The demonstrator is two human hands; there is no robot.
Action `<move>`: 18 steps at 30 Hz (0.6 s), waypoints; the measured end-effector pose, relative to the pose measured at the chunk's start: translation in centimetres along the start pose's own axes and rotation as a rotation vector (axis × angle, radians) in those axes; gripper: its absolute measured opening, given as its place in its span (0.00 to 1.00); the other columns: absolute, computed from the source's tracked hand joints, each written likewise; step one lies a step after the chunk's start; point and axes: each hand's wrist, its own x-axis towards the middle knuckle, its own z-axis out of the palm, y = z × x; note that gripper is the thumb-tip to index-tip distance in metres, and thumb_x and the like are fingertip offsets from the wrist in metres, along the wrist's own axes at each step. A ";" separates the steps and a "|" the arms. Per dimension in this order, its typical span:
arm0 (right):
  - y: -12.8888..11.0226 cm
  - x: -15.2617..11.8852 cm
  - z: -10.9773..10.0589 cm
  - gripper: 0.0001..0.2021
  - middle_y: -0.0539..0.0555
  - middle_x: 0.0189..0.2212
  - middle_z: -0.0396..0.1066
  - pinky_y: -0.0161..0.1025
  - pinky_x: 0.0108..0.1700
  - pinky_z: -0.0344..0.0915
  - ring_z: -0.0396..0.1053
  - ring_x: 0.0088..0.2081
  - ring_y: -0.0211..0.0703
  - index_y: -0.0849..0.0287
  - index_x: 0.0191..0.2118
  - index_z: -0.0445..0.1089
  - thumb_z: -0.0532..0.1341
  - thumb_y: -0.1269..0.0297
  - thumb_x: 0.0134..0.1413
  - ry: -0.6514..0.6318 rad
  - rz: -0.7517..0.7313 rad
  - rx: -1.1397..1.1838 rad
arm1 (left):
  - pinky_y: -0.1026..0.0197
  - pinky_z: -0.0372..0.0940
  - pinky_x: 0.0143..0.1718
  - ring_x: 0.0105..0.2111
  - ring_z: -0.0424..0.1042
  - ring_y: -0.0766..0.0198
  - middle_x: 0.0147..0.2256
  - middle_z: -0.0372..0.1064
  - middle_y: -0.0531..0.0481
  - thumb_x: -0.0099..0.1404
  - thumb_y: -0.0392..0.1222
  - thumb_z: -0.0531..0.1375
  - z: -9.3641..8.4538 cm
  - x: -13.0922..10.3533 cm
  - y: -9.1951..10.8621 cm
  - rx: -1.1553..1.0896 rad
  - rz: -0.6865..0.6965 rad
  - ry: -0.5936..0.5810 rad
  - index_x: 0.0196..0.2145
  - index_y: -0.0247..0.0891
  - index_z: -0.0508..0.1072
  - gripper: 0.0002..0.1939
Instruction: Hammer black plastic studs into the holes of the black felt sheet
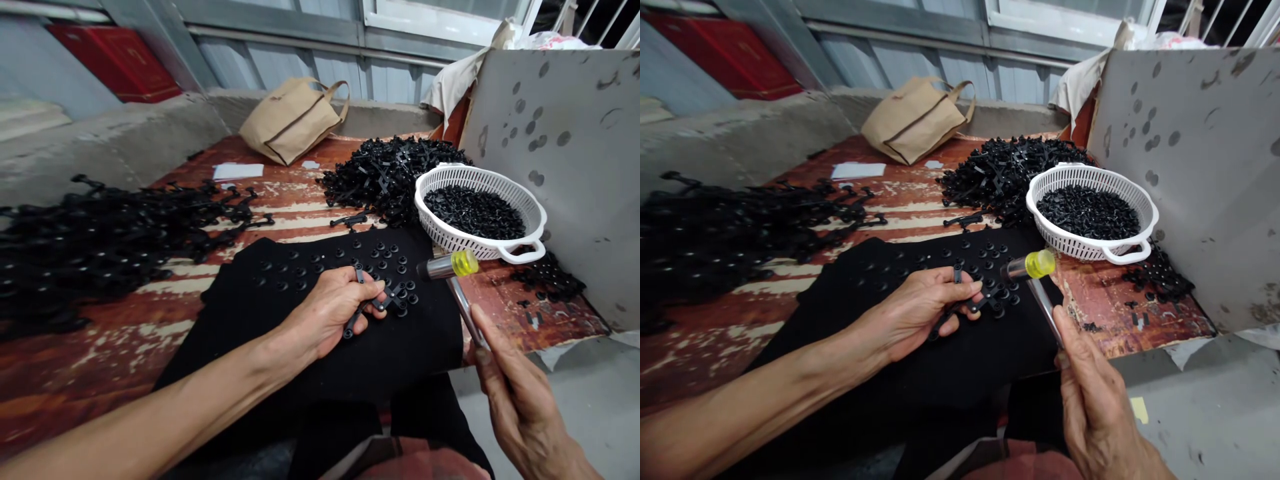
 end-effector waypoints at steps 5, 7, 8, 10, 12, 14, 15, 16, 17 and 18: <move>0.1 -0.1 0.2 0.34 0.49 0.65 0.59 0.35 0.64 0.57 0.60 0.62 0.37 0.52 0.69 0.50 0.52 0.83 0.60 -0.007 0.014 0.000 | 0.73 0.51 0.08 0.16 0.68 0.69 0.20 0.68 0.52 0.59 0.27 0.60 0.1 -0.1 0.1 0.001 -0.007 0.003 0.23 0.33 0.66 0.09; 0.2 -0.2 0.3 0.34 0.50 0.65 0.58 0.35 0.64 0.57 0.60 0.62 0.37 0.52 0.69 0.50 0.52 0.84 0.60 -0.011 0.014 -0.001 | 0.73 0.50 0.08 0.16 0.68 0.69 0.20 0.68 0.52 0.59 0.27 0.60 0.1 -0.2 0.1 0.008 -0.007 0.007 0.23 0.33 0.66 0.10; 0.3 -0.2 0.3 0.34 0.50 0.65 0.58 0.36 0.64 0.56 0.60 0.63 0.38 0.52 0.69 0.50 0.52 0.84 0.60 -0.016 0.010 0.000 | 0.73 0.51 0.08 0.15 0.68 0.69 0.19 0.68 0.52 0.59 0.27 0.60 0.1 -0.2 0.2 0.011 -0.005 0.009 0.23 0.33 0.66 0.10; 0.4 -0.3 0.3 0.34 0.50 0.65 0.58 0.37 0.65 0.56 0.59 0.63 0.38 0.52 0.69 0.50 0.51 0.84 0.60 -0.029 -0.002 -0.004 | 0.73 0.51 0.08 0.15 0.68 0.69 0.19 0.68 0.52 0.59 0.27 0.60 0.2 -0.2 0.2 0.020 0.002 0.015 0.22 0.33 0.66 0.10; 0.5 -0.3 0.4 0.35 0.50 0.65 0.58 0.38 0.65 0.55 0.59 0.63 0.38 0.52 0.69 0.48 0.51 0.84 0.60 -0.049 -0.015 -0.017 | 0.72 0.50 0.08 0.15 0.67 0.69 0.19 0.67 0.53 0.59 0.27 0.60 0.2 -0.2 0.3 0.034 -0.003 0.033 0.22 0.33 0.65 0.11; 0.6 -0.2 0.4 0.36 0.50 0.66 0.57 0.37 0.65 0.55 0.59 0.63 0.38 0.52 0.70 0.47 0.51 0.84 0.59 -0.067 -0.029 -0.034 | 0.72 0.50 0.08 0.15 0.67 0.69 0.18 0.67 0.53 0.59 0.27 0.60 0.3 -0.3 0.4 0.052 -0.013 0.050 0.21 0.34 0.64 0.12; 0.7 -0.1 0.4 0.36 0.50 0.66 0.56 0.37 0.65 0.55 0.59 0.63 0.38 0.51 0.70 0.46 0.50 0.84 0.59 -0.078 -0.031 -0.045 | 0.72 0.50 0.08 0.14 0.67 0.69 0.18 0.67 0.53 0.59 0.27 0.60 0.4 -0.3 0.4 0.059 -0.013 0.052 0.21 0.34 0.64 0.12; 0.8 -0.1 0.5 0.37 0.50 0.66 0.56 0.38 0.64 0.56 0.59 0.63 0.39 0.51 0.70 0.46 0.50 0.84 0.59 -0.088 -0.029 -0.058 | 0.72 0.50 0.08 0.14 0.66 0.69 0.18 0.67 0.53 0.59 0.27 0.60 0.4 -0.3 0.4 0.065 -0.012 0.053 0.21 0.34 0.64 0.12; 0.8 0.0 0.5 0.36 0.51 0.65 0.57 0.38 0.63 0.58 0.59 0.63 0.40 0.51 0.70 0.46 0.50 0.84 0.59 -0.100 -0.025 -0.075 | 0.72 0.50 0.08 0.14 0.67 0.69 0.18 0.67 0.54 0.59 0.27 0.60 0.4 -0.3 0.5 0.066 -0.010 0.050 0.21 0.34 0.65 0.12; 0.9 0.0 0.5 0.36 0.51 0.65 0.58 0.40 0.61 0.61 0.61 0.62 0.42 0.50 0.70 0.46 0.50 0.84 0.59 -0.110 -0.021 -0.092 | 0.72 0.50 0.08 0.14 0.67 0.69 0.18 0.66 0.54 0.59 0.26 0.60 0.4 -0.4 0.4 0.063 -0.009 0.049 0.21 0.34 0.65 0.11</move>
